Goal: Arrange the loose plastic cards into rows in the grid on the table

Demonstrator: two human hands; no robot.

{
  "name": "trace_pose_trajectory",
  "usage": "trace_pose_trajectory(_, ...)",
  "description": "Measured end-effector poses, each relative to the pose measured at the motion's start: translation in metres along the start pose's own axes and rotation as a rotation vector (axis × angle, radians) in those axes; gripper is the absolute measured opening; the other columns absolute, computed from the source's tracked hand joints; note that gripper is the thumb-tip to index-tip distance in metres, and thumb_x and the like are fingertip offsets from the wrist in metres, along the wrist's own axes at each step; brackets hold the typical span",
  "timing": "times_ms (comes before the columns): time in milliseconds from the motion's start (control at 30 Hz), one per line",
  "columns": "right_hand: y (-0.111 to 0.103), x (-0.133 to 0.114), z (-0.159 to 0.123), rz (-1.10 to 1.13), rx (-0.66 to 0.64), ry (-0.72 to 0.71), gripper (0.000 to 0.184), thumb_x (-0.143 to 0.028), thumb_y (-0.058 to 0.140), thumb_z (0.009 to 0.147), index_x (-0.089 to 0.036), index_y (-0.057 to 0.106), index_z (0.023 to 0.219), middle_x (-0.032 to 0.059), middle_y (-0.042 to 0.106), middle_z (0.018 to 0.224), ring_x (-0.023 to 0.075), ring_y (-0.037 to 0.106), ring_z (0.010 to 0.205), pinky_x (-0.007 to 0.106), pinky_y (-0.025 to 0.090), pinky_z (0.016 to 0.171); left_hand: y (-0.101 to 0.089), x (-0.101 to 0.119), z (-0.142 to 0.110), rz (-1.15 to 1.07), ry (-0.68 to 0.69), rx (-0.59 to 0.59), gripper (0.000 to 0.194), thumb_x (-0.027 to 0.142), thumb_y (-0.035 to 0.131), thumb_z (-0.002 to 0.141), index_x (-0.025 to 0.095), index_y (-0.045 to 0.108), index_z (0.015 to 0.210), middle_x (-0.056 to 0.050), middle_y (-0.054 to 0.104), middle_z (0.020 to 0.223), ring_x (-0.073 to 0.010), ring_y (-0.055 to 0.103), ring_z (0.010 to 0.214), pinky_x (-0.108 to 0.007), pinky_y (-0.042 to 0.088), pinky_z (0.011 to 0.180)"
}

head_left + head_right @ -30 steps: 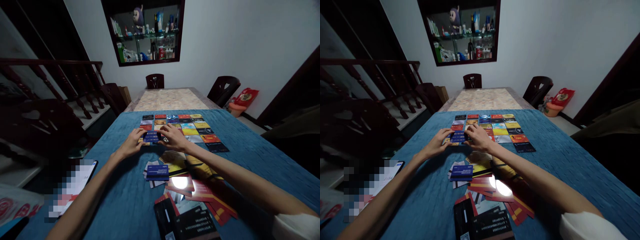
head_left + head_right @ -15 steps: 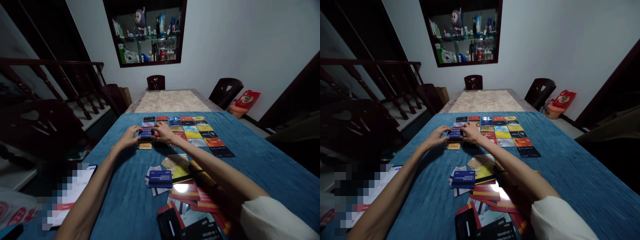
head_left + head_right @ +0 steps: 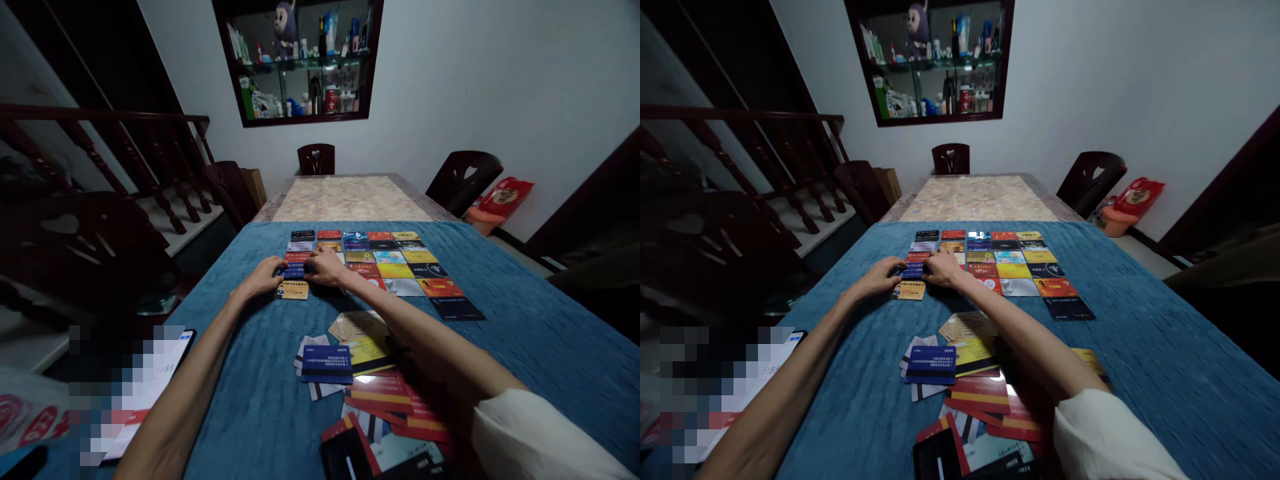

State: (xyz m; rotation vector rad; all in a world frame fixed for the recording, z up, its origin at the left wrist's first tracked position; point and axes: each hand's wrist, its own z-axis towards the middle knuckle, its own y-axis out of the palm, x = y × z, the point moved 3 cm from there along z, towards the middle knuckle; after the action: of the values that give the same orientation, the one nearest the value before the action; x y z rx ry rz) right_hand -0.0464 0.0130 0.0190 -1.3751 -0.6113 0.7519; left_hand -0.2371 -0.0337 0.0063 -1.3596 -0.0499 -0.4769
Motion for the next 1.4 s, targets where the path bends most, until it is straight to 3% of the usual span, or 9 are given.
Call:
trace_pose_trajectory(400,0.003,0.000,0.003,0.007,-0.052,0.034,0.036,-0.046,0.061,0.088,-0.023,0.071,0.114,0.0114,0.064,0.129,0.0351,0.049,0.120,0.043,0.038,0.090,0.002,0.002,-0.001,0.010,-0.015,-0.028,0.040,0.017,0.052,0.070,0.015,0.071,0.105,-0.011,0.071,0.112,-0.0264,0.064,0.103,-0.041,0.051,0.098)
trace_pose_trajectory(567,0.001,0.000,0.002,0.004,-0.062,0.036,0.038,-0.046,0.061,0.088,-0.023,0.070,0.117,0.0118,0.064,0.128,0.0353,0.049,0.119,0.044,0.038,0.090,0.000,0.005,-0.002,0.021,-0.017,-0.039,0.040,0.016,0.052,0.070,0.016,0.072,0.105,-0.008,0.071,0.110,-0.0240,0.064,0.102,-0.036,0.051,0.098)
trace_pose_trajectory(1033,-0.004,-0.001,0.001,-0.042,-0.118,0.050,0.040,-0.045,0.062,0.087,-0.020,0.071,0.116,0.0145,0.065,0.127,0.0378,0.048,0.122,0.048,0.040,0.093,0.004,0.009,0.001,0.069,-0.218,-0.018,0.041,0.021,0.056,0.081,0.011,0.067,0.119,-0.011,0.074,0.103,-0.0239,0.069,0.090,-0.031,0.054,0.084)
trace_pose_trajectory(1400,-0.007,-0.005,0.002,-0.044,-0.136,0.050,0.041,-0.044,0.060,0.086,-0.020,0.069,0.119,0.0134,0.067,0.126,0.0368,0.048,0.123,0.046,0.040,0.094,0.011,0.006,0.005,0.127,-0.276,-0.013,0.034,0.021,0.058,0.082,0.011,0.071,0.112,-0.012,0.073,0.103,-0.0261,0.067,0.094,-0.032,0.053,0.086)
